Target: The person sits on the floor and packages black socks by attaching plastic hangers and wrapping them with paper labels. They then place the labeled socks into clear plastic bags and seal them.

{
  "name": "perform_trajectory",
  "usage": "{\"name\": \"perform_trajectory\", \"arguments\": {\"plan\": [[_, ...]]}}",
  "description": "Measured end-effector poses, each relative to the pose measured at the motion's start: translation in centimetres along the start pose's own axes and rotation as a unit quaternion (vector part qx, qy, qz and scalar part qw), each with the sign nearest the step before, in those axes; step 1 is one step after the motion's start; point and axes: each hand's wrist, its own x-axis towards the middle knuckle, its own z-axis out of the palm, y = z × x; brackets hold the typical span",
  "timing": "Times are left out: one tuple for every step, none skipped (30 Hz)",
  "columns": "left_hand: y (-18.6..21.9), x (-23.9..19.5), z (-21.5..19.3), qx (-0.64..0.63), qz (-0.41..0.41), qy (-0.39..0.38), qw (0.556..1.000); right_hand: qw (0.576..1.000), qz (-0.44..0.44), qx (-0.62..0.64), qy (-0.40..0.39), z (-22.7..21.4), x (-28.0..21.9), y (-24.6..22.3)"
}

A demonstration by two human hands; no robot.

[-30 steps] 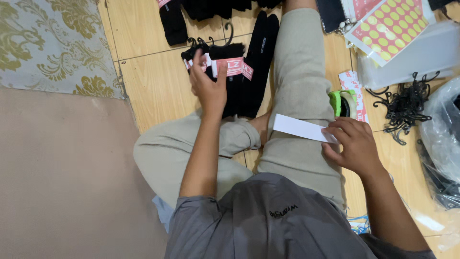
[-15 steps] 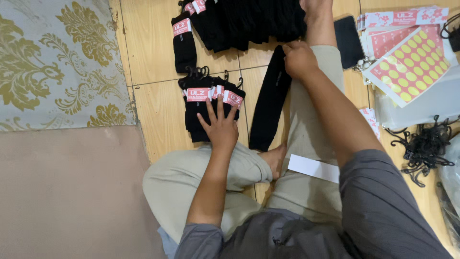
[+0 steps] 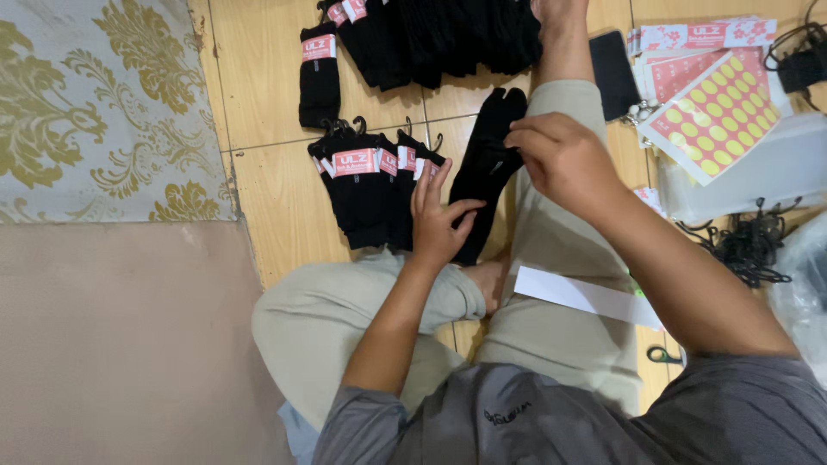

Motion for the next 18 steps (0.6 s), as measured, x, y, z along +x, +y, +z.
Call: {"name": "perform_trajectory", "arguments": {"plan": [[-0.5, -0.9, 0.8, -0.003, -0.001, 0.001, 1.0, 1.0, 0.0, -0.002, -0.002, -1.4, 0.0, 0.3], [-1.1, -1.6, 1.5, -0.054, -0.015, -0.053, 0.997, 1.0, -0.008, 0.018, 0.014, -2.8, 0.0, 0.6], [-1.7, -2.4, 2.2, -0.105, -0.029, -0.108, 0.988, 0.999, -0.016, 0.037, 0.031, -4.2, -0.1, 0.8], [-2.3, -3.4, 3.3, -0.105, -0.024, -0.106, 0.988, 0.999, -0.017, 0.034, 0.034, -3.6, -0.4, 1.1], [-3.1, -4.4, 4.4, -0.109, -0.089, -0.15, 0.979, 0.999, -0.015, 0.023, 0.04, -2.9, -0.8, 1.3], [-4.0, -5.3, 5.5, -0.11, -0.154, -0.19, 0.963, 0.999, -0.015, 0.014, 0.046, -2.0, -0.9, 1.7], [-4.0, -5.5, 5.5, -0.109, -0.151, -0.187, 0.965, 0.999, -0.018, 0.012, 0.049, -1.1, -1.4, 2.2], [-4.2, -5.7, 5.5, -0.132, -0.164, -0.186, 0.96, 0.998, -0.012, 0.001, 0.057, 0.0, -1.7, 2.7], [-4.6, -5.8, 5.4, -0.155, -0.176, -0.185, 0.954, 0.998, -0.005, -0.01, 0.065, 1.2, -2.0, 3.3], [-5.2, -6.0, 5.8, -0.152, -0.175, -0.183, 0.955, 0.998, -0.007, -0.009, 0.068, 0.8, -2.1, 2.8], [-6.0, -6.2, 6.1, -0.15, -0.18, -0.185, 0.954, 0.997, -0.013, -0.02, 0.077, 0.5, -2.1, 2.4], [-6.5, -6.8, 6.7, -0.152, -0.188, -0.187, 0.952, 0.996, -0.019, -0.03, 0.08, 0.1, -2.4, 2.0], [-5.7, -6.6, 6.1, -0.152, -0.191, -0.185, 0.952, 0.996, -0.021, -0.028, 0.078, 0.6, -2.4, 2.4], [-5.0, -6.3, 5.4, -0.16, -0.159, -0.17, 0.959, 0.996, -0.021, -0.018, 0.079, 1.1, -2.5, 2.7], [-4.3, -6.0, 4.8, -0.168, -0.126, -0.155, 0.965, 0.997, -0.02, -0.009, 0.08, 1.6, -2.5, 3.1], [-4.4, -5.9, 5.0, -0.167, -0.124, -0.156, 0.966, 0.996, -0.019, -0.01, 0.082, 2.7, -2.4, 3.9], [-4.5, -5.7, 5.2, -0.16, -0.107, -0.13, 0.973, 0.997, -0.015, 0.003, 0.073, 3.9, -2.3, 4.7], [-4.5, -5.8, 5.6, -0.154, -0.091, -0.103, 0.979, 0.998, -0.012, 0.017, 0.062, 5.0, -2.4, 5.5]]}}
